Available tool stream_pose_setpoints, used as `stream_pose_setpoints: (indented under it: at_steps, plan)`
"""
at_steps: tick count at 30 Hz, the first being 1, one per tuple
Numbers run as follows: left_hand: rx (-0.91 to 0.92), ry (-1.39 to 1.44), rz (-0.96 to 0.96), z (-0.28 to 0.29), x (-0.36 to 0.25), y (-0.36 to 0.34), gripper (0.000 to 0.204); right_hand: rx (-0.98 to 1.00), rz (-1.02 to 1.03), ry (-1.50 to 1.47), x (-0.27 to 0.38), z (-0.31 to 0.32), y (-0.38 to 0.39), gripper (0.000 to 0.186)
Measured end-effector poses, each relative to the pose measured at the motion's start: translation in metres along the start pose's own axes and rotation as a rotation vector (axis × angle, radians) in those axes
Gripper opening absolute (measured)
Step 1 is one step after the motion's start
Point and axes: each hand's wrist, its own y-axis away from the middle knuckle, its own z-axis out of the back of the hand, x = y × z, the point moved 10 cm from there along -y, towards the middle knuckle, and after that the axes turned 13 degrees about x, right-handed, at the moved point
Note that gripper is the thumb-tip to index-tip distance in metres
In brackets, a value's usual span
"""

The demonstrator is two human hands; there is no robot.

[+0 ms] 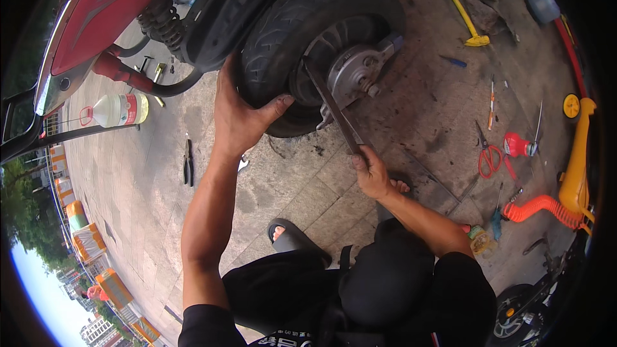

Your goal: The person removes a tire from a scooter wheel, places a new tire onto the rim, and secures it using a tire lever. The person then reassembles the wheel components and mounts the wheel back onto the scooter.

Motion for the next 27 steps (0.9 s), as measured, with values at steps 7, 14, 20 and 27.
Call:
stream_pose_setpoints:
  at_steps: [7,14,20,27]
  plan:
    - [0.188,0.373,0.061,-0.013,0.021,-0.025,0.099,-0.075,0.160,0.001,-0.006,-0.019,-0.043,0.029]
    - [0.188,0.407,0.043,-0.012,0.020,-0.023,0.094,-0.143,0.180,-0.169,-0.026,-0.031,-0.059,0.034]
    - [0.226,0.440,0.115,-0.015,0.032,-0.017,0.099,-0.116,0.212,-0.057,-0.007,-0.044,-0.070,0.031]
    - [0.150,0.475,0.034,-0.011,0.038,-0.014,0.085,-0.065,0.128,0.124,0.015,-0.032,-0.051,0.019]
